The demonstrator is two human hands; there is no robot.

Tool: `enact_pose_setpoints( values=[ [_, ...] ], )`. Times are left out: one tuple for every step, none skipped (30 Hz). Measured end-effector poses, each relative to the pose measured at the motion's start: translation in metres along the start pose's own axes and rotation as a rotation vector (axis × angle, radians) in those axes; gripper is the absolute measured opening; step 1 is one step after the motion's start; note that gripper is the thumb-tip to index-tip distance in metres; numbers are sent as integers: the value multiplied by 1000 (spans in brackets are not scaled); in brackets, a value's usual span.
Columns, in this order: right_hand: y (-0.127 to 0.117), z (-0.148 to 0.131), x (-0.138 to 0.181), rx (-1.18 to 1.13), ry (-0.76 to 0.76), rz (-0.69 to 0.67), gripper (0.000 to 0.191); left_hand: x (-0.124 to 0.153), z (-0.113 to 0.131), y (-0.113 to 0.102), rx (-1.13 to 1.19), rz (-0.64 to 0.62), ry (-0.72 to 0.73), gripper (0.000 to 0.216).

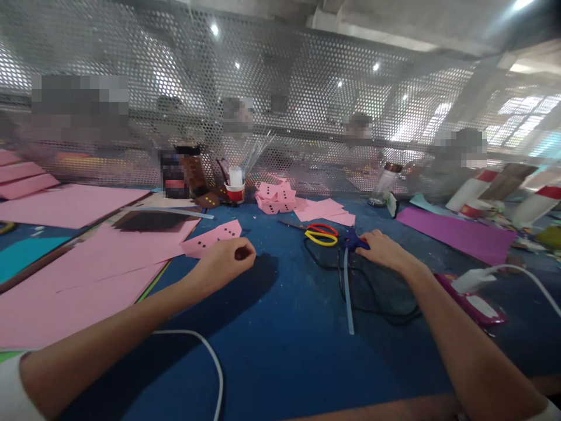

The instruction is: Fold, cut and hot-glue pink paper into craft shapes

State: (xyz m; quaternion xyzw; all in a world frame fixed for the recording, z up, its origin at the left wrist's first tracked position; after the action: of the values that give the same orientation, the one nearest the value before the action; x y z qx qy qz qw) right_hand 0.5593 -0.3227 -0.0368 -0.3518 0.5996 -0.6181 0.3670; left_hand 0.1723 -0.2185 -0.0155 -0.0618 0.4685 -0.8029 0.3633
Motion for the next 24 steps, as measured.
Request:
enact_pose_setpoints(
  values=[
    [-1, 1, 1, 1, -5, 5, 50, 2, 1, -1, 84, -13, -40, 21],
    [-2, 1, 2, 2, -8, 12, 49, 5, 3, -1, 160, -28, -72, 24],
    [-5, 1, 4, 2, -8, 23, 47, 9, 5, 0, 224, -44, -96, 26],
    [-10, 0, 7, 0, -6, 40, 46, 13, 8, 0, 286, -51, -118, 26],
    [-17, -3, 11, -2, -1, 62, 45, 17, 12, 1, 350, -52, -142, 27],
    [-25, -9, 15, -9, 1, 93, 43, 21, 15, 1, 426, -49, -169, 27],
    [-35, -17, 22, -25, -2, 130, 42, 26, 18, 3, 563, -42, -218, 28],
    [-45, -29, 30, -46, -20, 163, 39, 30, 21, 5, 677, -33, -258, 28],
    [-56, -45, 40, -96, -67, 191, 34, 33, 24, 6, 769, -34, -292, 29],
    [-67, -64, 51, -266, -149, 208, 26, 35, 27, 7, 841, -32, -310, 30],
    [-75, -85, 64, -453, -239, 173, 22, 37, 30, 7, 888, -33, -310, 30],
    [-81, -107, 77, -615, -352, 87, 20, 39, 33, 7, 924, -35, -302, 30],
    [-84, -129, 90, -742, -468, -1, 20, 40, 34, 7, 954, -34, -285, 30],
    [-85, -149, 103, -829, -552, -98, 23, 41, 35, 7, 979, -32, -268, 29],
    [-84, -166, 113, -913, -607, -170, 27, 42, 35, 6, 997, -29, -257, 28],
    [-81, -180, 120, -974, -641, -254, 33, 43, 34, 6, 1012, -24, -247, 28],
    [-75, -191, 125, -1017, -647, -332, 39, 44, 33, 6, 1023, -23, -238, 28],
    [-69, -198, 128, -1037, -631, -390, 43, 44, 32, 6, 1027, -18, -227, 27],
    [-63, -203, 128, -1065, -605, -418, 42, 45, 31, 6, 1024, -16, -214, 27],
    [-58, -207, 128, -1098, -582, -452, 38, 45, 31, 7, 1013, -14, -201, 27],
    [-53, -209, 127, -1139, -560, -482, 32, 46, 31, 7, 997, -10, -187, 27],
    [-50, -211, 126, -1178, -535, -495, 26, 46, 31, 7, 978, -6, -177, 28],
    [-48, -212, 124, -1212, -511, -503, 19, 46, 30, 7, 955, 2, -174, 28],
    [-47, -212, 123, -1234, -489, -499, 13, 46, 30, 6, 932, 15, -177, 28]
  ],
)
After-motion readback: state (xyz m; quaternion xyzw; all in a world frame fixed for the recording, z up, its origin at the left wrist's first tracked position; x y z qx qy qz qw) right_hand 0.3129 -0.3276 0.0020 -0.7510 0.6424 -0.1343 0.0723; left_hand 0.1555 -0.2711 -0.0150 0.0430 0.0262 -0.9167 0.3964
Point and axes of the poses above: each hand's wrist, its own x-axis away from the middle knuckle, its own y-axis out of the palm, z = x × y, the point moved 4 cm from there along -x, towards the middle knuckle, and after that the axes turned 8 degrees about y, right-handed, at the moved point
